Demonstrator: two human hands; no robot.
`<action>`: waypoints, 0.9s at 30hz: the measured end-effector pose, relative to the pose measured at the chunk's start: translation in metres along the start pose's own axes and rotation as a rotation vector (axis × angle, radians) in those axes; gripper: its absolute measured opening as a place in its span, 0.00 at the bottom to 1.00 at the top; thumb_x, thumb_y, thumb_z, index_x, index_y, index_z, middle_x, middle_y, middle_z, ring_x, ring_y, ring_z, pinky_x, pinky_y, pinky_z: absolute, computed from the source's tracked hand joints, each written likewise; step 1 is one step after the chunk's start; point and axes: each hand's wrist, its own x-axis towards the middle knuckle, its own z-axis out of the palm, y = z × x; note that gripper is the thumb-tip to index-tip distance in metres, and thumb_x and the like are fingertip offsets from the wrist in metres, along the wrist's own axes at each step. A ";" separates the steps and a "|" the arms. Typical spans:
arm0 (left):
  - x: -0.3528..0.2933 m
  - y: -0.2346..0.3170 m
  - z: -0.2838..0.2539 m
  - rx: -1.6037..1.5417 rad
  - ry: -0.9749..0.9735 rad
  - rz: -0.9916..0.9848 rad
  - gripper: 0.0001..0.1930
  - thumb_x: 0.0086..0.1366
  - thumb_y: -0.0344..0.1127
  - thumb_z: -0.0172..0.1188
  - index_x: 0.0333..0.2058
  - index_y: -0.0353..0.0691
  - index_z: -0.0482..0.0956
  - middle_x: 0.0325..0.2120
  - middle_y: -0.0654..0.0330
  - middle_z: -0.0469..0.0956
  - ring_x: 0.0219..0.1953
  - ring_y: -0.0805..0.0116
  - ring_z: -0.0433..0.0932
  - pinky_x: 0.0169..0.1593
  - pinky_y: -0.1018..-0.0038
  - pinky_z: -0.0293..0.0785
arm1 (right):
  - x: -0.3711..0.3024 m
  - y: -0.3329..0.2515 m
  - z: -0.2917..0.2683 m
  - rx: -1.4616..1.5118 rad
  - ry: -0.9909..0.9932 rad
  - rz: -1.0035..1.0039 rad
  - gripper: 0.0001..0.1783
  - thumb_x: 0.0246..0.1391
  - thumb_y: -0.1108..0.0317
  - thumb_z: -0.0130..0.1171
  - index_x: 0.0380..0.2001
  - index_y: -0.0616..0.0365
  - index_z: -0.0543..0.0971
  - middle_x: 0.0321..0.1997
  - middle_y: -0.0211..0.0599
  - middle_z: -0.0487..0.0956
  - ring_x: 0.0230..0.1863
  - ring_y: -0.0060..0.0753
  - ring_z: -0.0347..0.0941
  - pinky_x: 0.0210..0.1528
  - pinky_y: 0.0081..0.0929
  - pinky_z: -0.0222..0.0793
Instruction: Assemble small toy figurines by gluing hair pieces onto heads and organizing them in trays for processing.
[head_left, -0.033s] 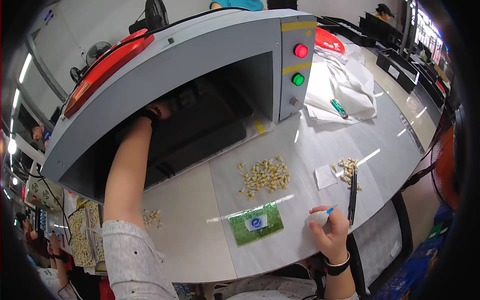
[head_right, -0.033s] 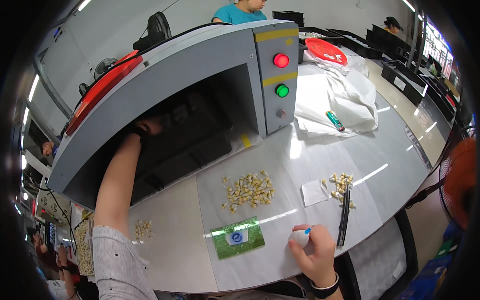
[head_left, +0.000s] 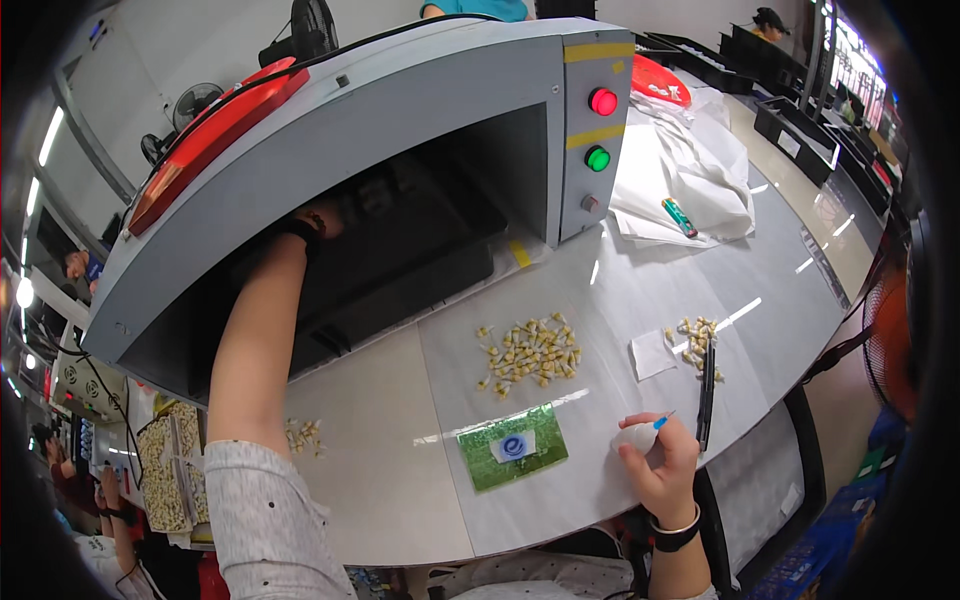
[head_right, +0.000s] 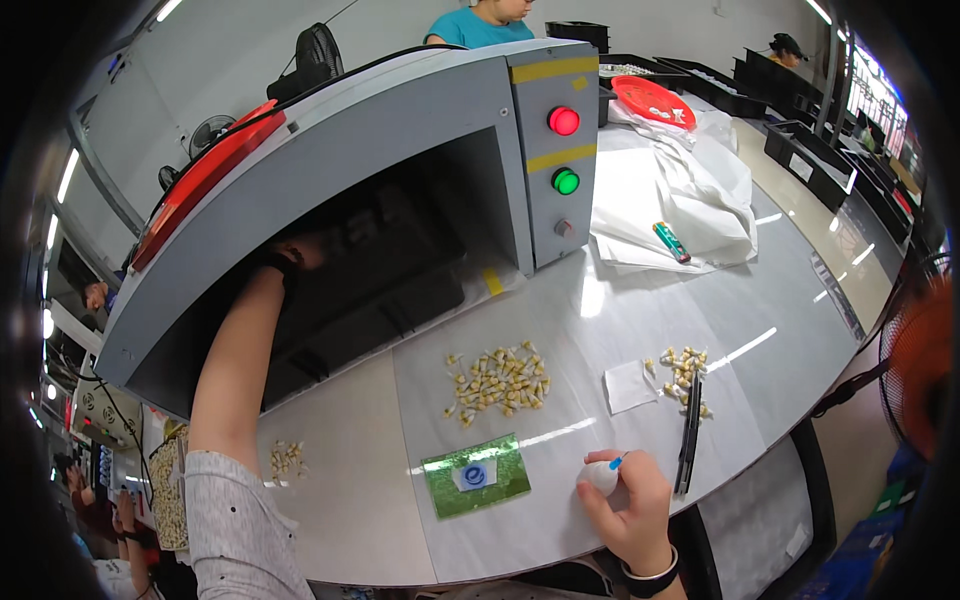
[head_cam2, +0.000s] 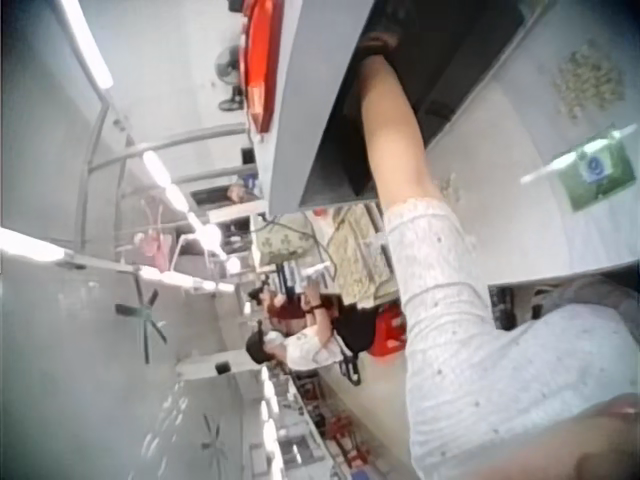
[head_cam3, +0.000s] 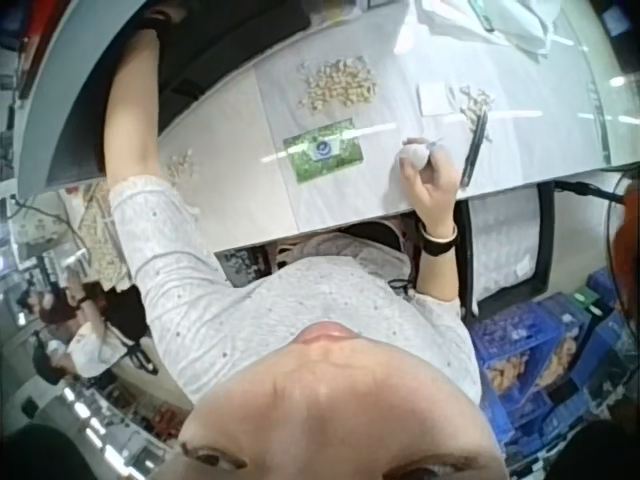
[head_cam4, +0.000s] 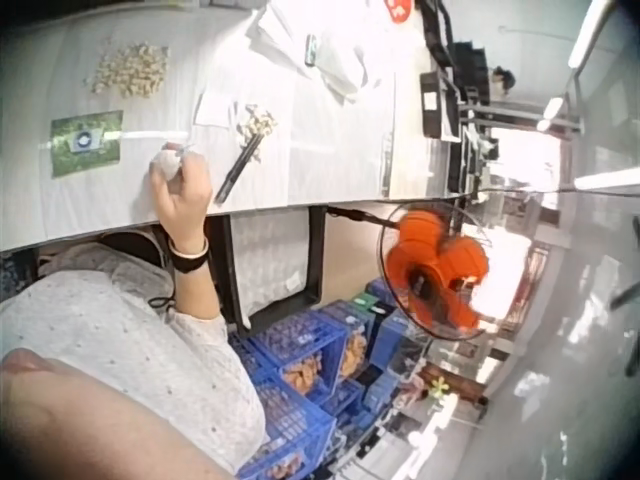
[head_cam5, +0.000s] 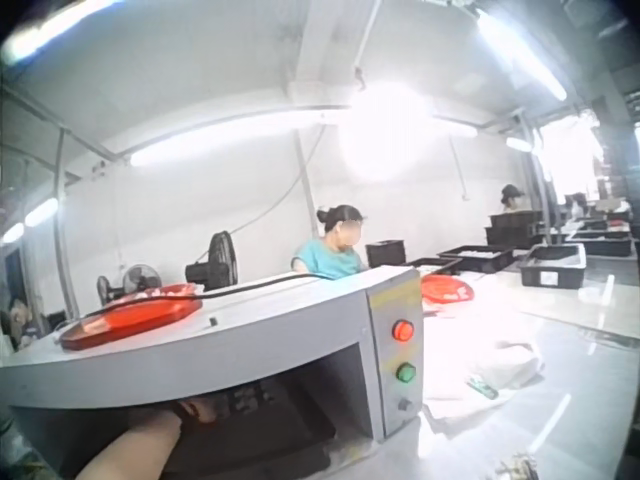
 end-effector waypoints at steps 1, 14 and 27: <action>0.006 -0.006 0.018 -0.020 0.023 0.040 0.23 0.53 0.44 0.47 0.46 0.40 0.70 0.49 0.52 0.67 0.53 0.54 0.63 0.57 0.58 0.54 | 0.001 -0.002 0.000 -0.010 0.001 -0.015 0.10 0.38 0.71 0.59 0.25 0.63 0.73 0.25 0.41 0.73 0.24 0.34 0.67 0.28 0.23 0.62; -0.025 0.034 -0.069 -0.441 -0.138 0.040 0.16 0.47 0.37 0.56 0.33 0.34 0.72 0.33 0.47 0.72 0.37 0.52 0.71 0.40 0.64 0.67 | 0.001 -0.004 0.001 -0.001 -0.024 -0.033 0.10 0.39 0.68 0.60 0.24 0.63 0.73 0.24 0.40 0.73 0.24 0.35 0.68 0.28 0.23 0.62; -0.281 0.153 -0.218 -1.764 -0.430 0.363 0.20 0.47 0.25 0.55 0.42 0.33 0.64 0.40 0.51 0.65 0.34 0.70 0.69 0.36 0.78 0.65 | -0.005 0.000 0.003 0.054 -0.029 -0.085 0.11 0.41 0.70 0.58 0.29 0.67 0.73 0.28 0.41 0.73 0.29 0.33 0.70 0.33 0.22 0.63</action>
